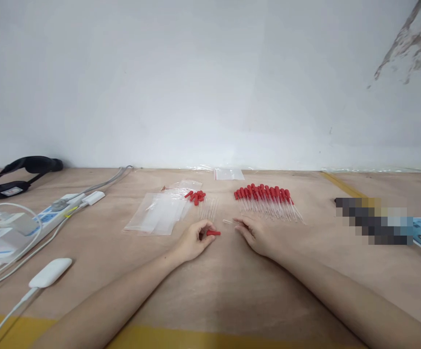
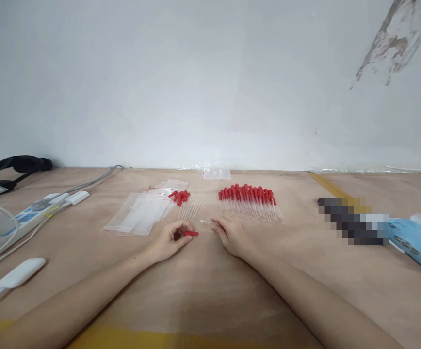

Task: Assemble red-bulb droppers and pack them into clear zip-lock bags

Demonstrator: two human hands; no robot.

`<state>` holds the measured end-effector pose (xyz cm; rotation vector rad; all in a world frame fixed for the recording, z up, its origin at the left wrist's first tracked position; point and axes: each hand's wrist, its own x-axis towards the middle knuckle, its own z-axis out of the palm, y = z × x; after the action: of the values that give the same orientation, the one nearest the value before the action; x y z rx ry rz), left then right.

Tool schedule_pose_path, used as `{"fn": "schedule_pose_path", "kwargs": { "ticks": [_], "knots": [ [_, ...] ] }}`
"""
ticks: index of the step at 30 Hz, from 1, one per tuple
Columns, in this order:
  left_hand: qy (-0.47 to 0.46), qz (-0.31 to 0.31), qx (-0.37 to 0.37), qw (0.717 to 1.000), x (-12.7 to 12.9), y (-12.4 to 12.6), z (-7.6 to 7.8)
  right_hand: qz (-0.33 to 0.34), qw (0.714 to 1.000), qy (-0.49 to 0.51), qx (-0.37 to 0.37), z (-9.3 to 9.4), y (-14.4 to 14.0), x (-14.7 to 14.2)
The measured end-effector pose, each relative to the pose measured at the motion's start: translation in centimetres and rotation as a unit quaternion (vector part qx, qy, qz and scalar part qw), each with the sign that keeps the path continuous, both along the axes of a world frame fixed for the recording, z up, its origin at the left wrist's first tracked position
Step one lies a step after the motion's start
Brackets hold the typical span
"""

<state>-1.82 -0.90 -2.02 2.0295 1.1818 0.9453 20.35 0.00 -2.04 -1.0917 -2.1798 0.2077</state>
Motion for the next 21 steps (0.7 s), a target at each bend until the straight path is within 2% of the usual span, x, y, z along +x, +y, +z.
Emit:
{"fn": "schedule_pose_path", "kwargs": {
  "ticks": [5,10,14,18,21],
  "knots": [
    [-0.073,-0.005,-0.027,0.997,-0.2,0.6,-1.0,0.029,1.000,-0.006,0.008,0.1,-0.7,-0.5],
    [-0.072,0.000,-0.020,0.997,-0.3,0.9,-1.6,0.023,1.000,-0.006,0.021,-0.1,-1.0,-0.5],
    [-0.054,-0.006,-0.012,0.998,-0.2,0.6,-1.0,0.033,0.999,-0.009,0.031,-0.2,-1.0,-0.5],
    [-0.011,-0.003,0.032,0.999,0.2,0.2,-0.2,0.045,0.999,-0.002,0.028,-0.4,-1.1,-0.9],
    [-0.011,0.008,0.029,0.999,0.5,0.1,-0.1,0.047,0.999,0.016,0.017,-0.4,-1.2,-1.2]
  ]
}}
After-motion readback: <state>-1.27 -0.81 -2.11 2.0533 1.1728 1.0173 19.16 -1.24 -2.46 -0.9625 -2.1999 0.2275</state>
